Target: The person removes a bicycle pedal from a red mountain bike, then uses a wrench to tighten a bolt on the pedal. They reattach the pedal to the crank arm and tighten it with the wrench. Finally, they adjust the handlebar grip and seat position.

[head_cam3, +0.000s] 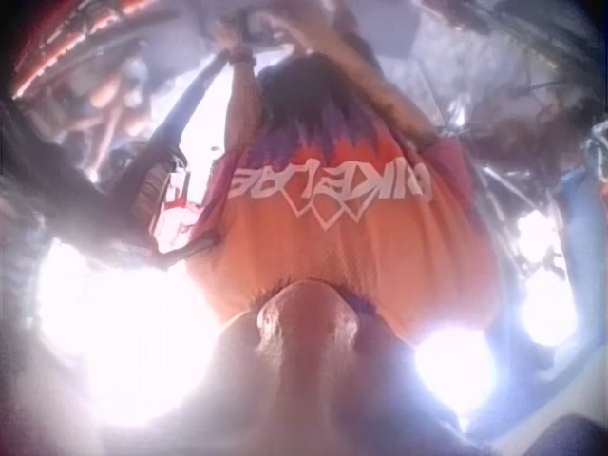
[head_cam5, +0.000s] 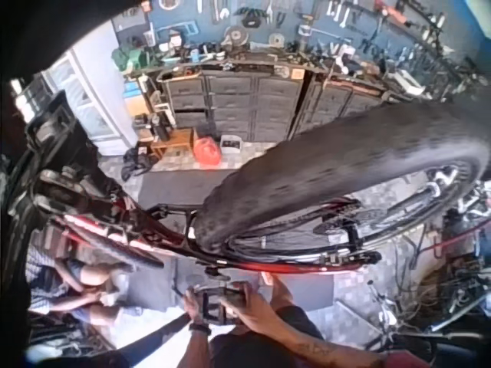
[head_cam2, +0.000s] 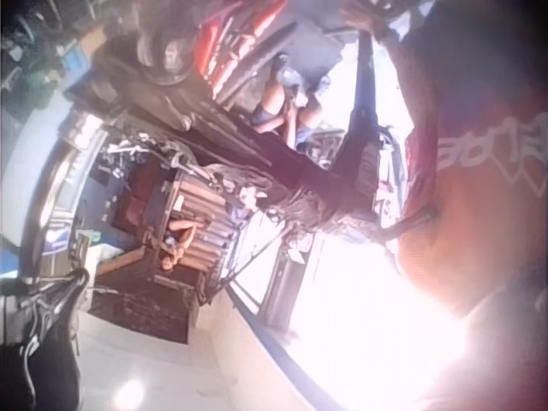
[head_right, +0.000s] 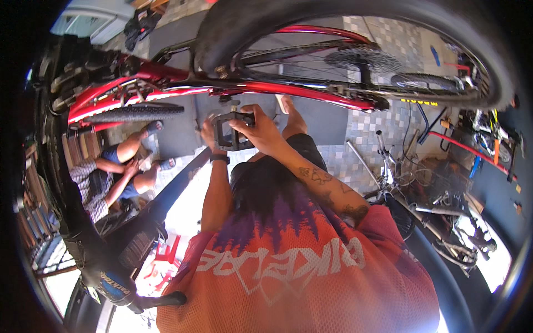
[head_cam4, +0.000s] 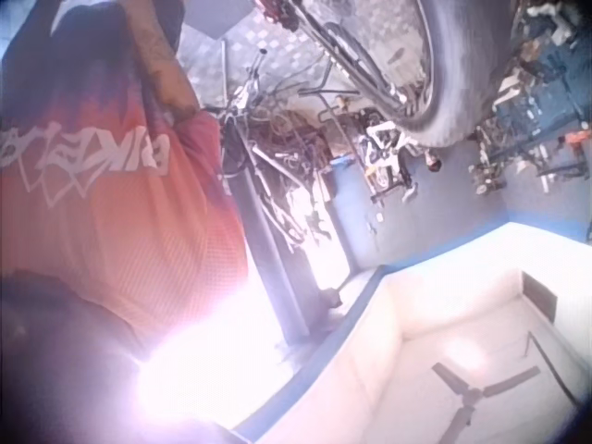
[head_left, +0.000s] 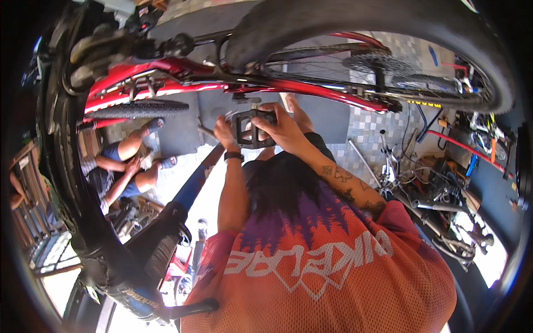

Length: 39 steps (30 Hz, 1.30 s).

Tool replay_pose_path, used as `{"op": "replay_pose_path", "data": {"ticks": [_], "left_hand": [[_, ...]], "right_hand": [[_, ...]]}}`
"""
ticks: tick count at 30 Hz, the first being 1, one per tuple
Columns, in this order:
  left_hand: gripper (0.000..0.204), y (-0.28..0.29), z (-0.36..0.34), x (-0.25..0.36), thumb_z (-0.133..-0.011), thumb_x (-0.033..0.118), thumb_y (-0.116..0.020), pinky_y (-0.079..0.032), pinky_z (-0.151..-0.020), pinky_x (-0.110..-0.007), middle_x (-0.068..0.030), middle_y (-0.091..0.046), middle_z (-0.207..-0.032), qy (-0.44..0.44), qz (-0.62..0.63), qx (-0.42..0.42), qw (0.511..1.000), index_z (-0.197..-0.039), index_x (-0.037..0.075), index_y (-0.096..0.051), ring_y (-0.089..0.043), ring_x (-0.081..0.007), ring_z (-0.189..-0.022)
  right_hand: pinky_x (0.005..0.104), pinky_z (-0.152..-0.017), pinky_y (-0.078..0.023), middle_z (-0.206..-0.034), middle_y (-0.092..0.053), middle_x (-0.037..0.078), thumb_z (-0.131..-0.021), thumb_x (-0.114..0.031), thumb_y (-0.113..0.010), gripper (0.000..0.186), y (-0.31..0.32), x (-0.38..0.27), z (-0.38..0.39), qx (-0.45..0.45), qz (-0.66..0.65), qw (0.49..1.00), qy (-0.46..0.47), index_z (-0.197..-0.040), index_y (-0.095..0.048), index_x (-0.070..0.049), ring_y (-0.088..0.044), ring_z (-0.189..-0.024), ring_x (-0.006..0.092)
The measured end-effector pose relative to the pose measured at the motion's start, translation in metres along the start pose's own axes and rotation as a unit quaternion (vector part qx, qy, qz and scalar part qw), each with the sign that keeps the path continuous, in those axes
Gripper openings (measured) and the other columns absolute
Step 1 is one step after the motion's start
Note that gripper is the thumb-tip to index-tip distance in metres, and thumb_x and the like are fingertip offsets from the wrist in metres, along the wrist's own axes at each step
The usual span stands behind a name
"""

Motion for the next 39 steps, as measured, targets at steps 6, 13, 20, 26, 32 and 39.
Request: {"op": "replay_pose_path", "data": {"ticks": [6, 13, 20, 26, 32, 39], "left_hand": [[0.038, 0.009, 0.077, -0.045, -0.102, 0.022, -0.059, -0.054, -0.089, -0.047, -0.0250, -0.074, -0.117, 0.041, 0.026, -0.110, 0.993, -0.128, -0.006, -0.065, -0.070, -0.0340, -0.111], [0.046, 0.024, 0.176, -0.039, -0.080, 0.047, -0.088, -0.057, -0.079, -0.045, -0.0212, -0.076, -0.089, 0.171, -0.063, -0.077, 0.980, -0.093, 0.005, -0.076, -0.073, -0.0378, -0.084], [0.043, -0.036, 0.274, -0.011, -0.090, 0.049, -0.072, -0.057, -0.077, -0.050, -0.0237, -0.075, -0.079, 0.413, -0.007, 0.014, 0.911, -0.091, 0.009, -0.086, -0.074, -0.0390, -0.074], [0.049, -0.096, 0.307, 0.047, -0.097, 0.050, -0.065, -0.058, -0.077, -0.048, -0.0185, -0.071, -0.067, 0.349, 0.019, 0.002, 0.937, -0.084, 0.006, -0.082, -0.075, -0.0334, -0.070], [0.034, -0.142, 0.306, 0.038, -0.087, 0.043, -0.075, -0.056, -0.062, -0.046, -0.0154, -0.074, -0.073, 0.371, 0.005, -0.210, 0.905, -0.085, 0.009, -0.076, -0.073, -0.0321, -0.064], [0.050, -0.174, 0.349, 0.089, -0.101, 0.051, -0.060, -0.035, -0.038, -0.032, 0.0012, -0.047, -0.056, 0.492, 0.132, -0.196, 0.838, -0.092, 0.004, -0.077, -0.042, -0.0158, -0.040]], "right_hand": [[0.0319, -0.072, -0.057, -0.106, -0.073, 0.008, -0.104, -0.035, -0.067, 0.043, 0.178, 0.041, 0.079, 0.048, 0.118, 0.982, -0.142, -0.132, -0.063, -0.003, -0.071, -0.086, 0.0183], [0.0441, -0.101, -0.058, -0.139, -0.063, 0.015, -0.107, -0.042, -0.055, 0.058, 0.478, 0.113, 0.098, 0.399, -0.104, 0.911, -0.024, -0.152, -0.047, -0.008, -0.066, -0.119, 0.0276], [0.0434, -0.103, -0.049, -0.141, -0.063, 0.009, -0.109, -0.046, -0.054, 0.053, 0.611, 0.095, 0.028, 0.339, -0.251, 0.873, -0.244, -0.147, -0.052, -0.009, -0.066, -0.121, 0.0255], [0.0494, -0.104, -0.048, -0.154, -0.055, 0.012, -0.110, -0.047, -0.044, 0.055, 0.598, 0.053, 0.052, 0.306, -0.088, 0.937, -0.145, -0.156, -0.044, -0.017, -0.063, -0.128, 0.0291], [0.0358, -0.081, -0.057, -0.132, -0.069, 0.011, -0.110, -0.041, -0.045, 0.048, 0.604, 0.028, 0.060, 0.199, -0.057, 0.976, -0.068, -0.149, -0.051, -0.014, -0.073, -0.104, 0.0250], [0.0357, -0.063, -0.056, -0.089, -0.074, 0.010, -0.101, -0.030, -0.067, 0.028, 0.635, 0.009, 0.089, 0.038, 0.281, 0.895, -0.345, -0.107, -0.072, -0.003, -0.076, -0.080, 0.0204]]}}
Point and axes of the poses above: each hand's wrist, its own z-axis away from the middle knuckle, its own y-axis out of the back of the hand, x = y × z, the point moved 1 cm from there along -z, towards the middle knuckle
